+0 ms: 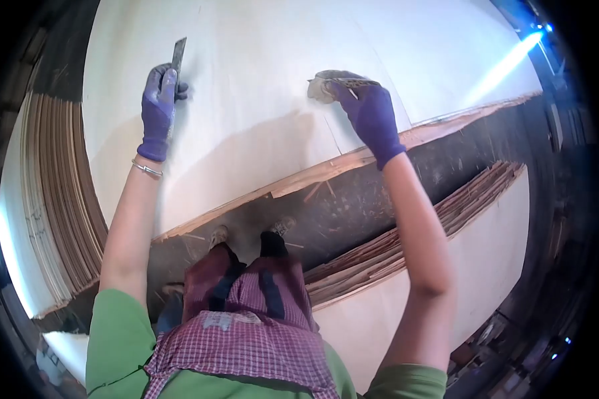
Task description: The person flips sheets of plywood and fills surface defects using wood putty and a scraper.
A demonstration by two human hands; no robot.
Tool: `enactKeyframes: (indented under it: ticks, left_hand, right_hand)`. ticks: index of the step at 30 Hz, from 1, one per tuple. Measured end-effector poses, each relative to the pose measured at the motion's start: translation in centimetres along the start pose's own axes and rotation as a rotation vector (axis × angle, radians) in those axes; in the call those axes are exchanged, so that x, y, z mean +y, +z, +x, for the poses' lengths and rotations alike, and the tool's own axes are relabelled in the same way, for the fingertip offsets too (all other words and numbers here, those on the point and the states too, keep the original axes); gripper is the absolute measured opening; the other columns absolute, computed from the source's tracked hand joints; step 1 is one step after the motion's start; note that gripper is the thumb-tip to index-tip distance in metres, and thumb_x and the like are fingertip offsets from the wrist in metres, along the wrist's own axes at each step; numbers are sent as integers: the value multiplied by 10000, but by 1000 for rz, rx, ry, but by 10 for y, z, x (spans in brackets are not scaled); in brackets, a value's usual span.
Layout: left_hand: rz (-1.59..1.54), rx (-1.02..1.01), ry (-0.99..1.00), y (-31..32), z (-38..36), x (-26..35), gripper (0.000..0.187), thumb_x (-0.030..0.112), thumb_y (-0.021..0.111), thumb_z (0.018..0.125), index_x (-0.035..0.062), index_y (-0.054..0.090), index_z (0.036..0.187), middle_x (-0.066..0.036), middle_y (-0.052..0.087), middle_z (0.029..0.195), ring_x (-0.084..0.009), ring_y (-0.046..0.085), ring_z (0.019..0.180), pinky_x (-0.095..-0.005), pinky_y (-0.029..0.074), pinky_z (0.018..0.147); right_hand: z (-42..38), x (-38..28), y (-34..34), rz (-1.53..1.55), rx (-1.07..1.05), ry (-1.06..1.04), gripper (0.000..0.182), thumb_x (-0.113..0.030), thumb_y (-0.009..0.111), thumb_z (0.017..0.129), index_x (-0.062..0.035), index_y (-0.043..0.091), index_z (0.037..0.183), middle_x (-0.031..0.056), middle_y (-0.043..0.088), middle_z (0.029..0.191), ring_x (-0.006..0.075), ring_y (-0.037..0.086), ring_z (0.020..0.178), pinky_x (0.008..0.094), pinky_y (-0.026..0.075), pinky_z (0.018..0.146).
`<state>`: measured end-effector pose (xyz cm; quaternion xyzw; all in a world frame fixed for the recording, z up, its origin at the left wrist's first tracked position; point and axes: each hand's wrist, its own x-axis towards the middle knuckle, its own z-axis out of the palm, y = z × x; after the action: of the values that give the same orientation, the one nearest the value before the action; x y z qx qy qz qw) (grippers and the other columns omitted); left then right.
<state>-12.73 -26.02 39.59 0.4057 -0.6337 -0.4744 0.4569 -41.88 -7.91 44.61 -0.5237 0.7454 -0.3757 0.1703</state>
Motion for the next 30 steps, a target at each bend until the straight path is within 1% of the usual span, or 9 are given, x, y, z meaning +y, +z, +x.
enactKeyframes:
  ticks: [1, 5, 16, 20, 22, 24, 26, 28, 30]
  left_hand:
    - [-15, 36, 8, 3, 0, 4, 179, 165, 505, 963, -5, 545, 1005, -38, 570, 817, -103, 596, 704, -256, 513, 650]
    - [113, 97, 115, 3, 4, -1, 164, 161, 528, 954, 2, 569, 967, -7, 559, 799, -84, 542, 676, -232, 469, 667]
    - [454, 219, 248, 1, 12, -26, 174, 141, 551, 943, 21, 597, 1061, -44, 627, 957, -133, 567, 836, -277, 464, 797]
    - [810, 129, 513, 7, 17, -25, 170, 139, 527, 938, 25, 605, 1038, -140, 641, 975, -285, 600, 879, -368, 478, 815]
    - [866, 85, 490, 10, 18, -21, 177, 143, 520, 938, 17, 608, 1027, -167, 635, 959, -322, 591, 881, -390, 473, 817]
    - [936, 52, 472, 9, 17, -18, 184, 146, 513, 938, 10, 611, 1015, -194, 629, 943, -359, 582, 883, -411, 469, 819]
    - [957, 100, 484, 10, 20, -21, 176, 151, 519, 931, 15, 608, 999, -193, 634, 912, -368, 582, 861, -431, 471, 790]
    - [945, 142, 515, 16, 25, -17, 158, 141, 540, 907, 17, 618, 965, -184, 636, 905, -363, 589, 849, -435, 472, 777]
    - [1025, 59, 557, 25, 33, -9, 135, 119, 560, 878, 18, 632, 931, -179, 637, 891, -355, 595, 854, -425, 478, 771]
  right_hand:
    - [13, 15, 7, 16, 46, -292, 191, -213, 659, 859, -39, 714, 915, 126, 690, 882, 268, 637, 760, 336, 496, 703]
    - [50, 12, 2, -241, -133, -649, 118, -145, 656, 818, -76, 717, 892, 80, 688, 888, 274, 613, 843, 371, 472, 787]
    - [-60, 11, -23, -417, -170, -520, 104, -150, 653, 833, -181, 716, 910, 7, 673, 831, 195, 614, 837, 369, 438, 844]
    - [-91, 7, -25, -335, -117, -449, 158, -119, 622, 843, -151, 702, 975, 24, 668, 850, 225, 613, 807, 387, 449, 818]
    - [-109, 11, -23, 778, -10, 331, 171, -169, 617, 867, -104, 683, 1010, 45, 662, 859, 248, 617, 820, 389, 452, 854]
    - [-141, 39, -35, 1073, 56, 357, 238, -234, 617, 879, -75, 653, 1052, 64, 648, 950, 260, 605, 933, 373, 437, 921]
    - [-178, 59, -50, 247, 74, 326, 315, -287, 627, 874, -90, 600, 1118, 60, 620, 1009, 237, 568, 1029, 380, 397, 983]
    - [-216, 42, -57, 1778, 305, 425, 351, -259, 623, 862, -114, 542, 1171, 49, 594, 1020, 223, 547, 1037, 407, 383, 981]
    - [-252, 54, -63, 1766, 292, 368, 367, -268, 610, 866, -123, 523, 1193, 31, 588, 977, 214, 549, 1010, 424, 371, 981]
